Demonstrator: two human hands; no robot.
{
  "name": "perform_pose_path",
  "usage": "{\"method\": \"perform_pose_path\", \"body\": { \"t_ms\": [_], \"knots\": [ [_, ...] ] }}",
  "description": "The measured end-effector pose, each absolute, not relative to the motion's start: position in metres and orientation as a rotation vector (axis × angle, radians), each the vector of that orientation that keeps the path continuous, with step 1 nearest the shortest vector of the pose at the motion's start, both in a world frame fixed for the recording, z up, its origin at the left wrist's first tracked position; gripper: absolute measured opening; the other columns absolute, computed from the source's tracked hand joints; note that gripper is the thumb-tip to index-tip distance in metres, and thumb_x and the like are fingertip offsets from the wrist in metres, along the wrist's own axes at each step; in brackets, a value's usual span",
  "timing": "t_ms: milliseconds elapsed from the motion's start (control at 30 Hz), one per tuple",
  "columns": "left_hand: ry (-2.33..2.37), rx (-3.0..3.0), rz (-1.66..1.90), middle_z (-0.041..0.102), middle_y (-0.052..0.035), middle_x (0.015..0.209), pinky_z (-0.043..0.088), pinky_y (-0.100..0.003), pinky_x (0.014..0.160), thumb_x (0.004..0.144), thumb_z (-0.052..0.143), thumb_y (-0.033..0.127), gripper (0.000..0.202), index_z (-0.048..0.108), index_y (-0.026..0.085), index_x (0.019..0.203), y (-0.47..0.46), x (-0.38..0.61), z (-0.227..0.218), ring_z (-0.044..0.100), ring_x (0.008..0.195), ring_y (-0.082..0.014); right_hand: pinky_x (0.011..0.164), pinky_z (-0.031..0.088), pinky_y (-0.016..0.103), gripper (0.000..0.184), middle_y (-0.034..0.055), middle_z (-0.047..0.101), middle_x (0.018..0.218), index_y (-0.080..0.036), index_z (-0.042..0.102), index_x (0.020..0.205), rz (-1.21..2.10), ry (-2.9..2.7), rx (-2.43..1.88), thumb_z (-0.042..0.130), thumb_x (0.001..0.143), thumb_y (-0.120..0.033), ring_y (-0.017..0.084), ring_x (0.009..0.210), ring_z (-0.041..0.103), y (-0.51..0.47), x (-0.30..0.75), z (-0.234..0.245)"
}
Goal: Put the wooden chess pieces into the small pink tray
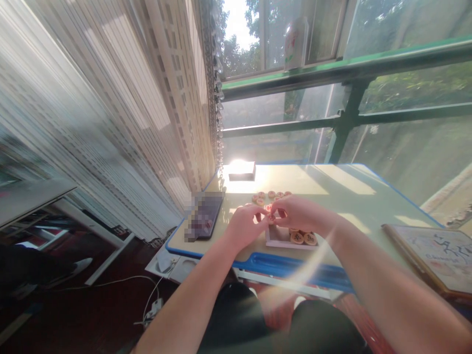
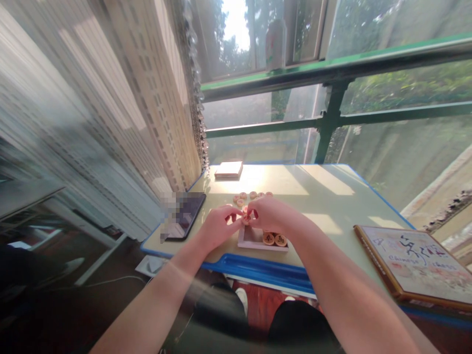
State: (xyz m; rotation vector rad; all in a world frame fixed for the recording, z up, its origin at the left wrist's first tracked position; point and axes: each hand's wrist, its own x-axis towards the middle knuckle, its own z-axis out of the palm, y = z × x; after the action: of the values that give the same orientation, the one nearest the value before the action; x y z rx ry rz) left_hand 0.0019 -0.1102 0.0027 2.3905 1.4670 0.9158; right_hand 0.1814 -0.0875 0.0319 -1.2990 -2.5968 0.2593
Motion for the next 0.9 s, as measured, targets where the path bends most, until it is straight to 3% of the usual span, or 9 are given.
{"method": "perform_pose_path", "body": {
  "t_ms": [200, 400, 900],
  "knots": [
    [1.448, 2.414, 0.893, 0.066, 0.0001, 0.071, 0.042, -0.025, 0.067, 0.076, 0.058, 0.021, 0.015, 0.071, 0.021, 0.083, -0.1103, 0.0013, 0.0026, 0.055, 0.065, -0.0123, 0.057, 0.035, 0.024, 0.016, 0.0018, 0.067, 0.072, -0.022, 0.069, 0.081, 0.291, -2.614, -1.336, 0.058, 0.074, -0.030, 0.014, 0.063, 0.056, -0.0928, 0.1776, 0.0368],
    [1.468, 2.430, 0.848, 0.065, -0.0004, 0.072, 0.043, -0.026, 0.068, 0.076, 0.056, 0.019, 0.018, 0.071, 0.021, 0.086, -0.1092, 0.0014, 0.0031, 0.055, 0.066, -0.0132, 0.053, 0.033, 0.024, 0.023, 0.0025, 0.066, 0.074, -0.022, 0.067, 0.093, 0.289, -2.557, -1.365, 0.057, 0.075, -0.032, 0.014, 0.061, 0.054, -0.0900, 0.1778, 0.0339],
    [1.475, 2.494, 0.893, 0.063, -0.0012, 0.072, 0.042, -0.025, 0.066, 0.076, 0.053, 0.015, 0.023, 0.072, 0.022, 0.087, -0.1084, 0.0002, -0.0003, 0.053, 0.064, -0.0126, 0.053, 0.030, 0.023, 0.017, 0.0012, 0.064, 0.069, -0.025, 0.070, 0.087, 0.353, -2.577, -1.345, 0.056, 0.076, -0.026, 0.013, 0.060, 0.051, -0.0893, 0.1795, 0.0333]
  ]
}}
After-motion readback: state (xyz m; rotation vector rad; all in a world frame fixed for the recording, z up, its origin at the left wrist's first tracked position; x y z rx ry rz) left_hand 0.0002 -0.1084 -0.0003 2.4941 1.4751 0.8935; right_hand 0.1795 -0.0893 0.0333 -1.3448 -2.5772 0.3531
